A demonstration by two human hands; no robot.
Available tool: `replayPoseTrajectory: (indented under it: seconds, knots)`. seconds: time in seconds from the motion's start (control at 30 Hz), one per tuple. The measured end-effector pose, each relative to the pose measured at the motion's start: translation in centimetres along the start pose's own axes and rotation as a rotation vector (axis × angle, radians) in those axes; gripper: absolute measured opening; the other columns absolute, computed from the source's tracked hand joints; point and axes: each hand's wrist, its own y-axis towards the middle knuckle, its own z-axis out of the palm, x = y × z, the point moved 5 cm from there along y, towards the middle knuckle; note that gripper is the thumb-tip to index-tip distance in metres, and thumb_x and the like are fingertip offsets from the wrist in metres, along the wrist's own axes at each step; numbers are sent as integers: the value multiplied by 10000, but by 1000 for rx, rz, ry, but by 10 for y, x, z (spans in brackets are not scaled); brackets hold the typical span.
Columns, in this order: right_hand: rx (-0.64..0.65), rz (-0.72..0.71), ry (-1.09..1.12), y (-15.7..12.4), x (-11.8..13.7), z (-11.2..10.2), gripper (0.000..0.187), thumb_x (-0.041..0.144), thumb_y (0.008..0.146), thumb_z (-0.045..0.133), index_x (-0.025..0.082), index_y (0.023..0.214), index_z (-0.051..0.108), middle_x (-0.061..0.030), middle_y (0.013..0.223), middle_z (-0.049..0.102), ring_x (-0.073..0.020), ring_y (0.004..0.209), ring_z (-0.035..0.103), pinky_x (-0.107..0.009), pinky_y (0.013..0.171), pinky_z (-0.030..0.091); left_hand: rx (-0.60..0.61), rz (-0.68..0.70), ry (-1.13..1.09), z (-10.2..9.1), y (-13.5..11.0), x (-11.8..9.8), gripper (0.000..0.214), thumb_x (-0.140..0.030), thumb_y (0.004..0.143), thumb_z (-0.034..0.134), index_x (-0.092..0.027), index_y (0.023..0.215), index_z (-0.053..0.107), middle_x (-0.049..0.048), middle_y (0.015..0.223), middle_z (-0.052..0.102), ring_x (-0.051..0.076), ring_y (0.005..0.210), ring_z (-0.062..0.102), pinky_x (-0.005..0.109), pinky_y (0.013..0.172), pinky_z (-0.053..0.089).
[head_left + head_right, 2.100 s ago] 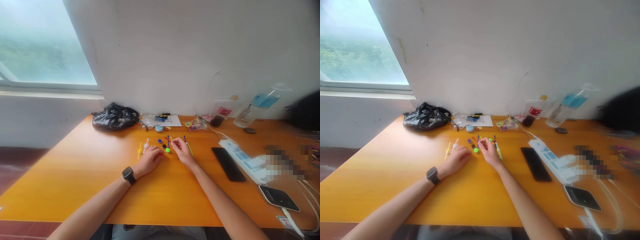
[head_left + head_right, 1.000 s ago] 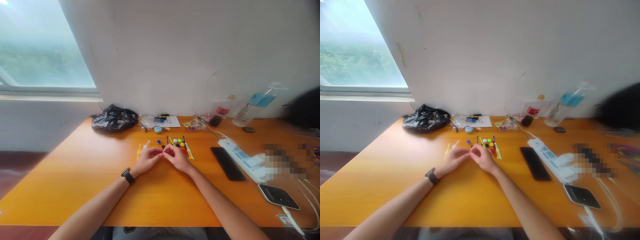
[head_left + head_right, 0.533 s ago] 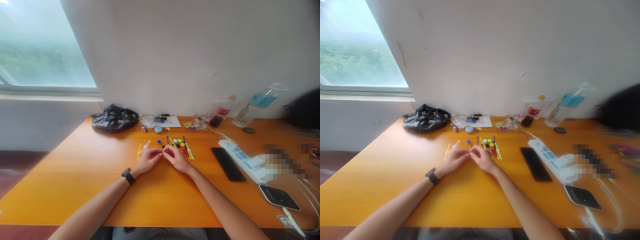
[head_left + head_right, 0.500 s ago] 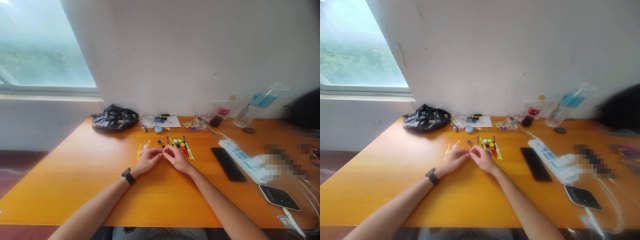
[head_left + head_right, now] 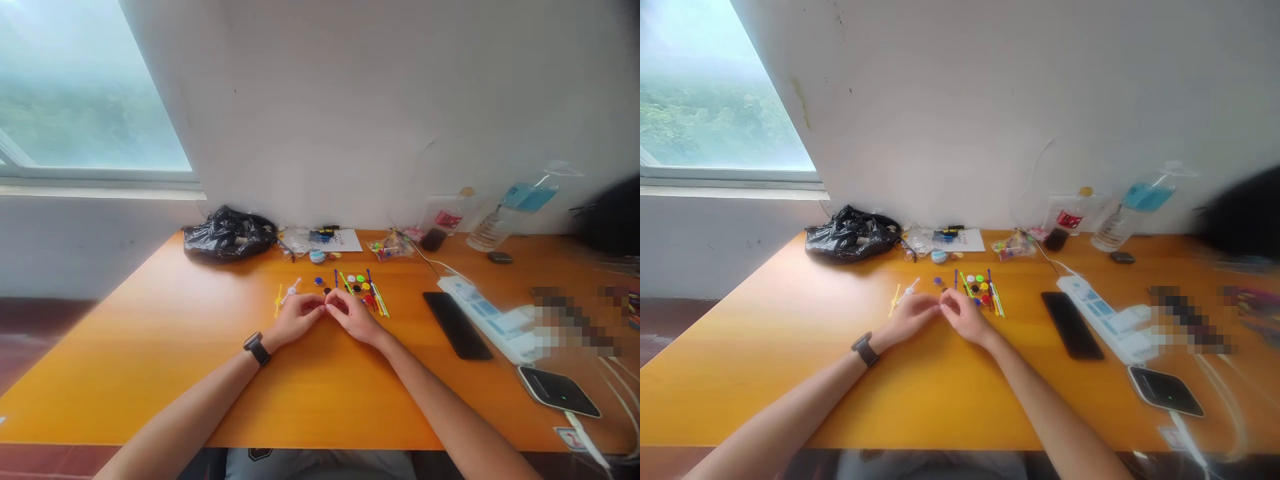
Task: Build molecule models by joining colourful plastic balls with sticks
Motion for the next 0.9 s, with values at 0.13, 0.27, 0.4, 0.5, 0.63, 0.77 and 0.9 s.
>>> replayPoseTrajectory:
  seconds: [0.13, 0.27, 0.4, 0.5, 0.63, 0.77, 0.9]
  knots:
    - [2, 10, -6, 0, -5, 2, 177, 406, 1004, 586, 234, 966, 605, -7, 888, 626, -190, 814, 582, -316, 762, 466, 3, -5, 30, 0, 0, -1, 278, -395, 1002, 615, -197, 1075, 796, 81, 1078, 812, 265, 990, 751, 405, 911, 609]
    - [6, 6, -15, -1, -5, 3, 165, 400, 1010, 577, 240, 972, 596, -2, 890, 615, -188, 818, 573, -315, 770, 465, -2, 14, 37, 0, 0, -1, 279, -398, 1002, 620, -189, 1039, 801, 91, 1041, 812, 262, 945, 751, 402, 884, 613]
    - [8, 3, -15, 0, -3, 2, 176, 409, 1007, 577, 239, 967, 596, -5, 894, 619, -192, 820, 577, -319, 773, 465, -17, 39, 22, 0, 0, 0, 281, -413, 997, 634, -191, 1044, 800, 87, 1027, 813, 263, 935, 750, 405, 872, 618]
    - [10, 3, -17, 0, -1, 1, 178, 408, 1006, 578, 236, 967, 597, -4, 889, 623, -190, 817, 578, -315, 764, 460, -14, 35, 32, 0, 0, 1, 281, -411, 999, 629, -193, 1055, 798, 85, 1033, 813, 264, 941, 751, 405, 874, 617]
    - [3, 0, -31, 0, -1, 1, 171, 400, 1005, 576, 235, 970, 602, -4, 887, 620, -189, 816, 575, -315, 760, 457, -11, 21, 51, 0, 0, 0, 280, -399, 1003, 617, -191, 1052, 798, 88, 1050, 811, 265, 951, 752, 408, 892, 613]
    - [6, 0, -28, 0, -1, 1, 170, 400, 1003, 575, 237, 963, 598, -5, 889, 622, -191, 817, 579, -320, 765, 461, -10, 7, 59, 0, 0, 1, 284, -402, 1000, 613, -198, 1067, 798, 90, 1059, 811, 273, 963, 750, 425, 908, 613]
    - [3, 0, -32, 0, -2, 1, 184, 415, 1002, 578, 237, 967, 604, -6, 889, 627, -191, 813, 579, -320, 759, 463, -9, -4, 63, 0, 0, 1, 287, -401, 999, 610, -200, 1080, 798, 88, 1071, 811, 275, 974, 750, 425, 914, 613]
